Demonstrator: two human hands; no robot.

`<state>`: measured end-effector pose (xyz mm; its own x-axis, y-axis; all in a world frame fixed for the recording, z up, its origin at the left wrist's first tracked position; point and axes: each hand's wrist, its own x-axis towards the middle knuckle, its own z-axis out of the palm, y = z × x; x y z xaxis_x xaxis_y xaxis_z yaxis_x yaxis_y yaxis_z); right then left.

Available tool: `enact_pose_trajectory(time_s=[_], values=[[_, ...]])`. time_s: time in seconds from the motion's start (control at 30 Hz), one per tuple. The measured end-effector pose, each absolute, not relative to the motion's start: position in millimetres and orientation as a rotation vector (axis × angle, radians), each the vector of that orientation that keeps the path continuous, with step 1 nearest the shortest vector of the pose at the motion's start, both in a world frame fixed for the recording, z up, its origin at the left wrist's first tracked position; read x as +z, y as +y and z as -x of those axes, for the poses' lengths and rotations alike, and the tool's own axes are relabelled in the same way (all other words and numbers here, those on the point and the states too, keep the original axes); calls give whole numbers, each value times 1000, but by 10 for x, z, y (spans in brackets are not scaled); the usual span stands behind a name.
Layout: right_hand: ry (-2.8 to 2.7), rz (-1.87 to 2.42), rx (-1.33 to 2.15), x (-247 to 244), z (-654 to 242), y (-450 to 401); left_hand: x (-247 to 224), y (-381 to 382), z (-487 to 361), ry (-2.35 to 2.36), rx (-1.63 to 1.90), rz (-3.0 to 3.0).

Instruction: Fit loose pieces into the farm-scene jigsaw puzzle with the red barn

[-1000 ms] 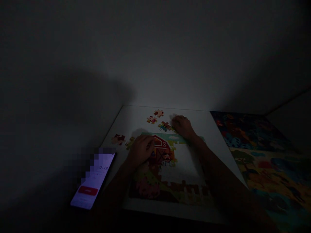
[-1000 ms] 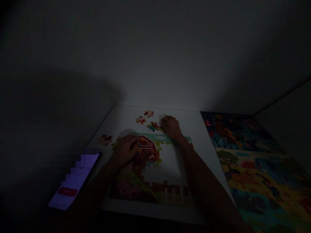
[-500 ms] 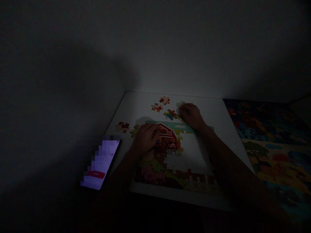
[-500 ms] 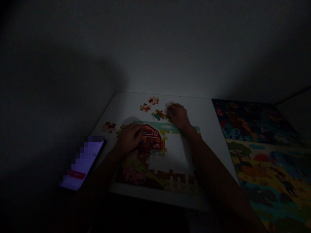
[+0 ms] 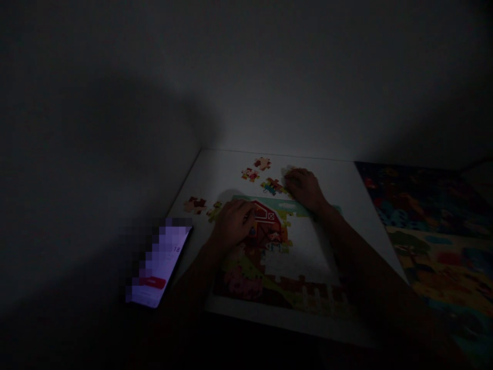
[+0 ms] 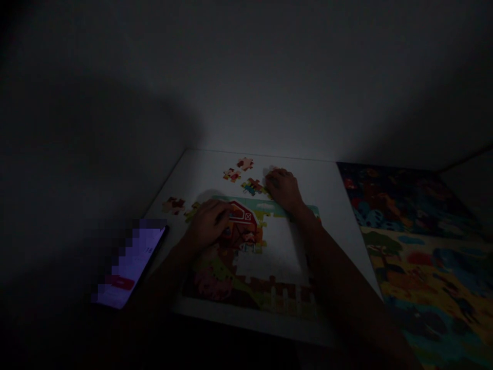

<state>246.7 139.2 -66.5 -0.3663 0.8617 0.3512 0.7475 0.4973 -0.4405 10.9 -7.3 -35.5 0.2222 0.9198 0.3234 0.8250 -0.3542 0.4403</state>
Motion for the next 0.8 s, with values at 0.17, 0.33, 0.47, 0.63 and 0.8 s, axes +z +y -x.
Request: enact_pose_trajectory(time_s=[0.17, 0.33, 0.47, 0.63, 0.8], values=[[-2195, 1319, 284, -659, -2461, 1381, -349, -67, -127, 1664, 797, -2319], [-2204, 1339, 297, -644, -2462, 1383, -353, -53, -120, 1669, 779, -2327], [-2233, 1337, 296, -638, -2472, 1394, -345, -45, -120, 1655, 775, -2333], [-2253, 1331, 255, -626, -2464, 1386, -334, -47, -126, 1668, 759, -2303], [-2268, 1338, 257, -628, -2463, 1383, -322, -75, -136, 1683, 764, -2292]])
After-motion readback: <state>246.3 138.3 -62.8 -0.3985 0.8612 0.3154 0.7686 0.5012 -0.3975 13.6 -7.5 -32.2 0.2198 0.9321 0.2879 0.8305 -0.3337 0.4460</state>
